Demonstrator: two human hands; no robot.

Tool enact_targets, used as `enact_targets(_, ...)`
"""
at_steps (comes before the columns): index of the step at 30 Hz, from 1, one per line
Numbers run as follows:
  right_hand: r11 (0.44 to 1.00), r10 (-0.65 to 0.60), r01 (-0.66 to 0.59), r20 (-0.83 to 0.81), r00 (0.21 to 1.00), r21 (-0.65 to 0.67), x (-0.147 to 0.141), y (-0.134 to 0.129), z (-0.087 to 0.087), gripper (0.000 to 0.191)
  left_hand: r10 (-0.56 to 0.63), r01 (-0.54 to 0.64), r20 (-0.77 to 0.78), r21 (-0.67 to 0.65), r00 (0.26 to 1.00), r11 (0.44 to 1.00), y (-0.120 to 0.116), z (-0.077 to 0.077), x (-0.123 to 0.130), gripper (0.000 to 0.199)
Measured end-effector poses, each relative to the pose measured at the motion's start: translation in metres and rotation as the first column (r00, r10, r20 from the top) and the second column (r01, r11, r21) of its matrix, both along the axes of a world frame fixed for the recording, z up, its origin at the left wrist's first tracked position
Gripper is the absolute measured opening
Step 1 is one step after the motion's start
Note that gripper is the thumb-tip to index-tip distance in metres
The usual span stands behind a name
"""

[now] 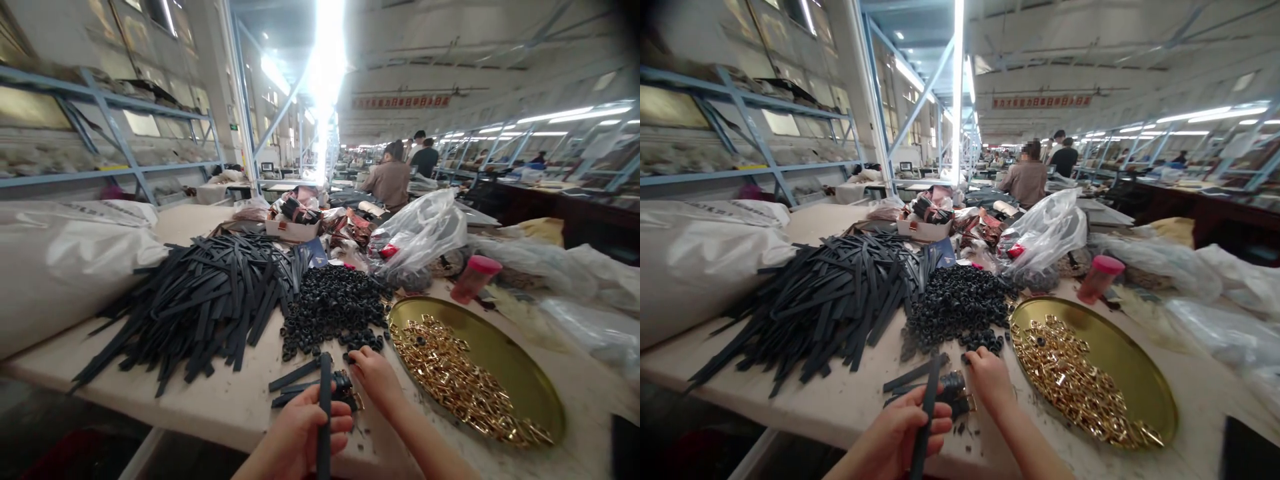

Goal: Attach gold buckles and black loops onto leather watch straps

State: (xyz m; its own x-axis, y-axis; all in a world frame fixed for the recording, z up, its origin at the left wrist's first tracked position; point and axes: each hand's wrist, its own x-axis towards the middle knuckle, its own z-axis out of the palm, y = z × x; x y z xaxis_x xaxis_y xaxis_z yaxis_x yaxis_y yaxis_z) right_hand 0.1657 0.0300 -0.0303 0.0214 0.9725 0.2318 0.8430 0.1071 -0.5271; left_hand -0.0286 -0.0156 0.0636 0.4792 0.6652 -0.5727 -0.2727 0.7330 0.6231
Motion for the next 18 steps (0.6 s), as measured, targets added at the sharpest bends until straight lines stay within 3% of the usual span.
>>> enact_targets(5, 0.999, 0.018, -0.021, -0.053, 0.998, -0.047, -0.001, 0.006, 0.000, 0.014, 0.007, -0.002, 0.123, -0.037, 0.992, 0.999, -0.003, 0.001, 0.005, 0.047)
enact_targets(10, 0.995, -0.004, -0.021, -0.241, 0.970, -0.100, 0.007, -0.001, 0.002, 0.011, -0.017, 0.025, 0.126, -0.064, 0.992, 0.998, 0.003, -0.005, 0.010, 0.047)
enact_targets(12, 0.991, -0.031, -0.017, -0.347, 0.937, -0.134, 0.006, -0.008, 0.005, 0.015, -0.061, 0.062, 0.047, -0.008, 0.997, 0.998, 0.006, -0.013, 0.012, 0.041)
enact_targets(14, 0.985, -0.058, -0.023, -0.448, 0.892, -0.173, 0.002, -0.018, 0.010, 0.022, -0.122, 0.142, -0.132, 0.152, 0.984, 0.978, 0.009, -0.024, 0.014, 0.024)
enact_targets(16, 0.969, -0.130, -0.050, -0.673, 0.728, -0.241, -0.006, -0.029, 0.017, 0.025, -0.144, 0.256, -0.329, 0.328, 0.933, 0.909, 0.012, -0.035, 0.017, 0.028)
enact_targets(18, 0.945, -0.246, -0.113, -0.893, 0.377, -0.308, -0.014, -0.038, 0.025, 0.026, -0.145, 0.367, -0.467, 0.429, 0.872, 0.825, 0.014, -0.041, 0.018, 0.035)
